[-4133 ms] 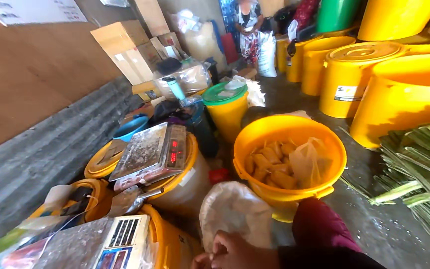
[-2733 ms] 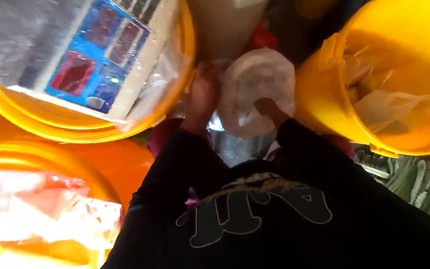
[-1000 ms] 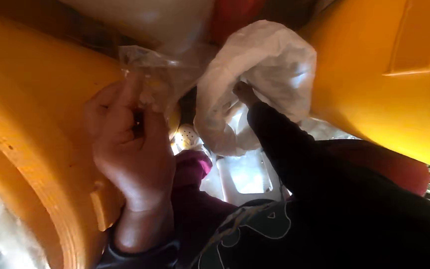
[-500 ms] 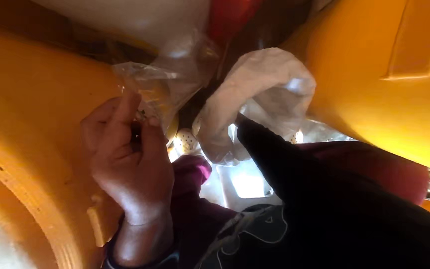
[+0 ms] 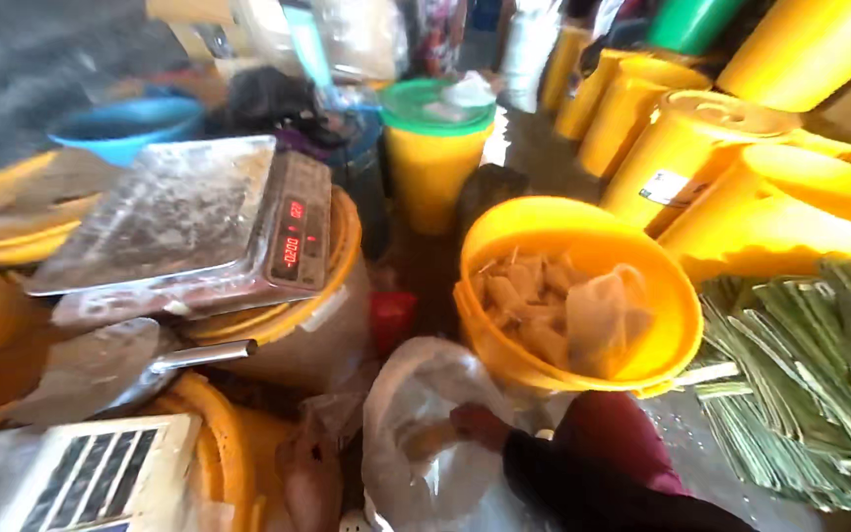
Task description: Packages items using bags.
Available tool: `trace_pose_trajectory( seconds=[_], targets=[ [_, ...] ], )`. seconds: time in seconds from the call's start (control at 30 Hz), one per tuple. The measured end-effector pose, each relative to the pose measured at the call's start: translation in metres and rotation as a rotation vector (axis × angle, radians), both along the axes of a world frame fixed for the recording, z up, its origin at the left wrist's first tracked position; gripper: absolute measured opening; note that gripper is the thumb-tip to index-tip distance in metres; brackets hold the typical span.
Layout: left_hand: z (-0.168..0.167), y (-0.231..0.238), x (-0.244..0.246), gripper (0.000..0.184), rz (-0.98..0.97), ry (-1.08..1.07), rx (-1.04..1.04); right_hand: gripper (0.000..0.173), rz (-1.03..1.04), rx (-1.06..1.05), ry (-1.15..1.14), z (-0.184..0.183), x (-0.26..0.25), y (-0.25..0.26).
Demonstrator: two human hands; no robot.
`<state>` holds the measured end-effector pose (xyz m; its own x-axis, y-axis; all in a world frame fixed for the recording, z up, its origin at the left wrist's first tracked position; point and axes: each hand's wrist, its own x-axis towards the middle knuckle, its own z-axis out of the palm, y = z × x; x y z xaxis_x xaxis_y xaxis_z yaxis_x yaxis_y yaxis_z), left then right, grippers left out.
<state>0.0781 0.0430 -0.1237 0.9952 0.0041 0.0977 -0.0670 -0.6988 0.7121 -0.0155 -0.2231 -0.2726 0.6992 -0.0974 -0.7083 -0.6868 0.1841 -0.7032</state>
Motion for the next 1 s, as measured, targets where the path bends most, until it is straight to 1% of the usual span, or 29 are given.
trace_pose_trajectory(
  seconds=[0.07, 0.17, 0.23, 0.27, 0.37, 0.4, 0.5, 0.57, 0.67, 0.7, 0.73, 0.8, 0.9, 1.0],
  targets=[
    [0.004, -0.006, -0.021, 0.038, -0.026, 0.004, 0.003, 0.037, -0.073, 0.026, 0.000, 0.021, -0.016, -0.010],
    [0.009, -0.013, -0.050, 0.030, -0.114, -0.078, 0.011, 0.035, -0.169, 0.051, -0.019, 0.050, -0.033, -0.021],
    [0.003, -0.017, -0.068, 0.026, -0.192, -0.107, 0.035, 0.033, -0.202, 0.059, -0.052, 0.059, -0.045, -0.028],
    [0.002, -0.017, -0.076, 0.026, -0.252, -0.050, 0.069, 0.033, -0.211, 0.066, -0.066, 0.065, -0.051, -0.030],
    [0.005, -0.021, -0.090, 0.030, -0.453, 0.287, 0.224, 0.033, -0.230, 0.082, -0.102, 0.088, -0.067, -0.036],
    [0.005, -0.024, -0.092, 0.031, -0.511, 0.366, 0.264, 0.032, -0.246, 0.090, -0.110, 0.094, -0.071, -0.037],
    [-0.004, -0.034, -0.095, 0.032, -0.641, 0.558, 0.288, 0.032, -0.306, 0.129, -0.110, 0.118, -0.079, -0.040],
    [-0.009, -0.043, -0.093, 0.034, -0.663, 0.594, 0.278, 0.033, -0.323, 0.102, -0.115, 0.143, -0.084, -0.042],
    [0.007, -0.056, -0.091, 0.039, -0.642, 0.587, 0.274, 0.031, -0.373, 0.087, -0.106, 0.173, -0.089, -0.042],
    [0.008, -0.059, -0.087, 0.039, -0.634, 0.569, 0.257, 0.029, -0.395, 0.102, -0.112, 0.176, -0.090, -0.043],
    [0.001, -0.061, -0.085, 0.038, -0.610, 0.539, 0.227, 0.029, -0.392, 0.108, -0.126, 0.175, -0.092, -0.046],
    [-0.011, -0.065, -0.082, 0.037, -0.563, 0.452, 0.160, 0.029, -0.327, 0.082, -0.162, 0.172, -0.096, -0.050],
    [-0.003, -0.075, -0.082, 0.040, -0.555, 0.424, 0.165, 0.028, -0.329, 0.050, -0.149, 0.176, -0.098, -0.050],
    [0.001, -0.081, -0.083, 0.040, -0.551, 0.415, 0.176, 0.028, -0.335, 0.064, -0.131, 0.176, -0.096, -0.048]
  ],
)
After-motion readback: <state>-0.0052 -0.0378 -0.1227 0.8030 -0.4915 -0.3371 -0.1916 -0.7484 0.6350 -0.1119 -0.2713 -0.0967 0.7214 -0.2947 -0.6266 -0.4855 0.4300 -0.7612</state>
